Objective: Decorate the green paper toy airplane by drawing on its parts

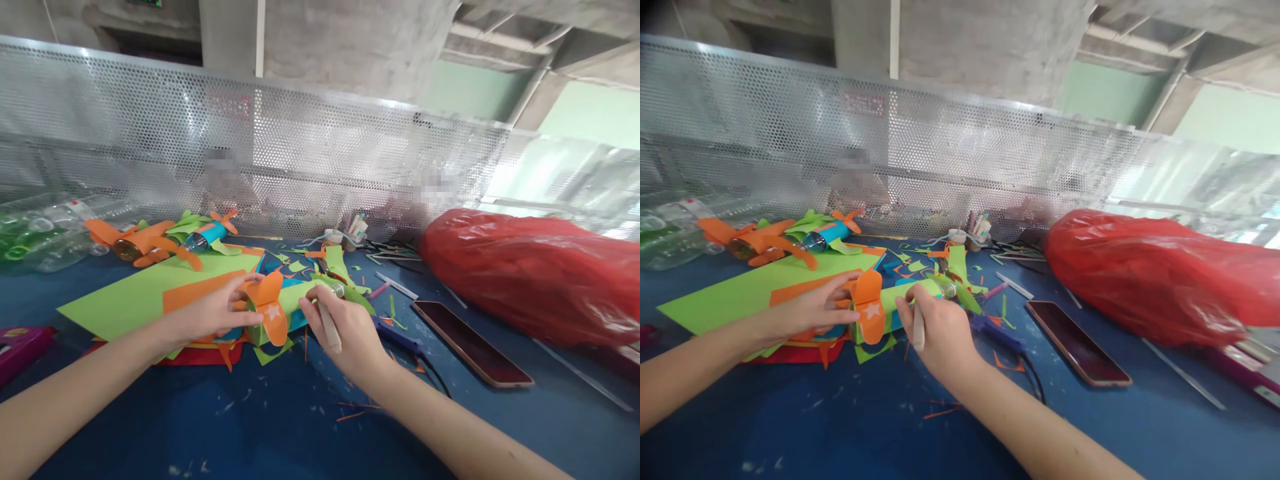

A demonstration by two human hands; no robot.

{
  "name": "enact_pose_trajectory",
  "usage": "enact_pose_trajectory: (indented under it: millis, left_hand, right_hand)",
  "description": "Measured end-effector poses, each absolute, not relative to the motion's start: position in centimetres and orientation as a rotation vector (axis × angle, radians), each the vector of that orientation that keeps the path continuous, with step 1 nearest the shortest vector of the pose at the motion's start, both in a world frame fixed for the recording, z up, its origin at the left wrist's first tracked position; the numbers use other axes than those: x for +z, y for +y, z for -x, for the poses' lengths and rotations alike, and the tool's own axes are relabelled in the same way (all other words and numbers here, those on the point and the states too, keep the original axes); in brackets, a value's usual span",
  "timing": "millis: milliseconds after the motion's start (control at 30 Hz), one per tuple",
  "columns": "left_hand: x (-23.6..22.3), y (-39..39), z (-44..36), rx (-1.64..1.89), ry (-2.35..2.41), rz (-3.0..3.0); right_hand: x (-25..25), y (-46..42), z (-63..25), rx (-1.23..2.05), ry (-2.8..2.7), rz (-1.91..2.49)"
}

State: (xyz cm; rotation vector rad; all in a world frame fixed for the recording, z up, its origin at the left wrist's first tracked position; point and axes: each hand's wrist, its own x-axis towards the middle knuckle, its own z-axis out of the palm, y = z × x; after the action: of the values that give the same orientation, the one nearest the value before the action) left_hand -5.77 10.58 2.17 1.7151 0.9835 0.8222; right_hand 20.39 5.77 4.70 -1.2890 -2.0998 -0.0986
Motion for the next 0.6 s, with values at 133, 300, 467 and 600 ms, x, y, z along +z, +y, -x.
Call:
enact_pose_trajectory:
  millis: [133,300,467,600]
  left_hand:
    - [2.3,10.3,5.6,0.804,0.947,-1.658]
    - [2.7,9.9,5.2,0.862,0.919,-1.696]
    - [3.5,9.4,5.0,0.956,0.910,-1.606]
    - [3.5,9.0,4.7,1.000,0.886,-1.599]
  right_hand:
    - [4.7,5.5,-20.3,-0.091,-2.079,1.282]
    - [4.6,5.5,-20.1,-0.021,-2.048,1.221]
    - [4.4,5.4,-20.0,0.085,-2.030,1.079]
    - [4.0,5.8,-20.0,0.334,-1.911,1.029]
